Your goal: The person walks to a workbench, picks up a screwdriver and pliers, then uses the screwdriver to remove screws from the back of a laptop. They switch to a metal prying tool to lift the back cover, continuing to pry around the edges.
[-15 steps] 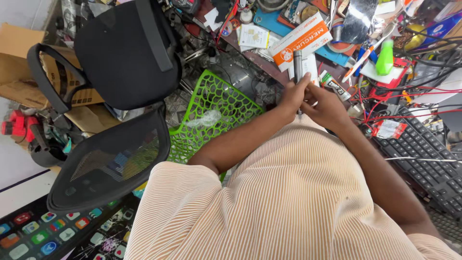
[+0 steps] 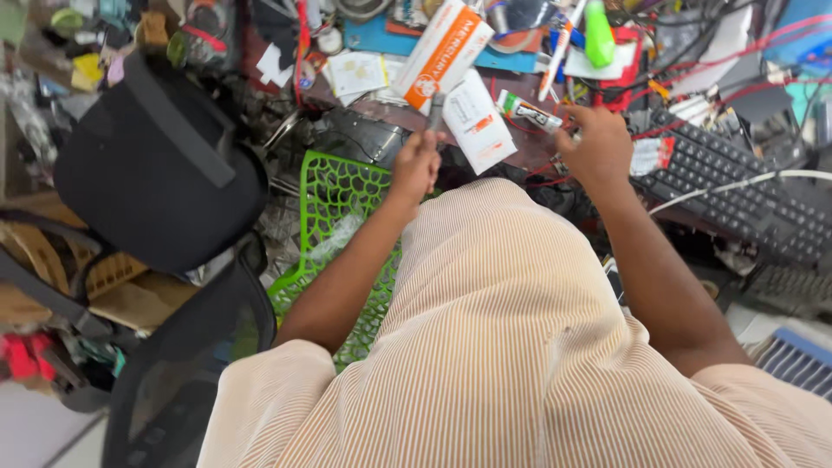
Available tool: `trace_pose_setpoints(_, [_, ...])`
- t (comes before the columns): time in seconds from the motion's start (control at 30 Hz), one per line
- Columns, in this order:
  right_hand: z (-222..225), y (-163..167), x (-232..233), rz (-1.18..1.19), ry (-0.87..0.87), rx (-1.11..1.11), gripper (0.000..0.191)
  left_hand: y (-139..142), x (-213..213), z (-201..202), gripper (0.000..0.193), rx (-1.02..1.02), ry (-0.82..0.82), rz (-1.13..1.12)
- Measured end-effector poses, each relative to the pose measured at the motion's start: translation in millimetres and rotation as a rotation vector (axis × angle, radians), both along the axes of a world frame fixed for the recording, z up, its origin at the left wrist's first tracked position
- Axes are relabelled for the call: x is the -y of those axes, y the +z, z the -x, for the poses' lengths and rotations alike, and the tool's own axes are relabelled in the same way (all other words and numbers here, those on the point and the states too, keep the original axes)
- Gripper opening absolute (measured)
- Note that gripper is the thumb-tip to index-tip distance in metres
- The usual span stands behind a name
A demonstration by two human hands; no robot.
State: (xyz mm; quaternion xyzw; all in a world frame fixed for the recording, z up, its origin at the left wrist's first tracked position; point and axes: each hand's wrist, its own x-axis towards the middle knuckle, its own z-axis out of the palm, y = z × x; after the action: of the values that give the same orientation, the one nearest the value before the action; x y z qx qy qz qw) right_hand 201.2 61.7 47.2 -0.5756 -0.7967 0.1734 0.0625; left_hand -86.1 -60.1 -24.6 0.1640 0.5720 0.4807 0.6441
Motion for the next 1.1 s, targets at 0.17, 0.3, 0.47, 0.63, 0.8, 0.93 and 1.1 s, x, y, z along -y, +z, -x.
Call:
trace_pose_setpoints(0.17, [22,-31,8,-0.262,0.259,0.007,0.063,6,5,5,0.036,-0.052,-0.098,0.085])
trace_pose_setpoints(0.3, [32,-52,16,-0.223,0.194,0.041,0.038,7,-7,-16,0.036,-0.046,-0.139,0.102])
trace_pose_setpoints(0.47, [1,-42,30,-0.247,0.081,-0.055,0.033,-1,-33,-29,0.039,-0.077,-0.101,0.088])
trace_pose_setpoints(0.63, [-15,-21,50,-0.28,0.009,-0.098,0.039,-2,-57,7,0.062,-0.982,0.008,-0.08])
trace_pose_setpoints(0.8, [8,-16,44,-0.475,0.066,0.043,0.041,-3,-80,42,0.074,-1.355,-0.174,-0.11])
trace_pose_setpoints(0.93, [41,-16,39,-0.359,0.269,-0.022,0.028,-12,-89,45,0.061,-1.421,-0.238,-0.147])
trace_pose_setpoints(1.1, [86,-16,45,-0.058,0.72,0.055,0.069,-19,-82,55,0.045,-1.327,-0.069,-0.207])
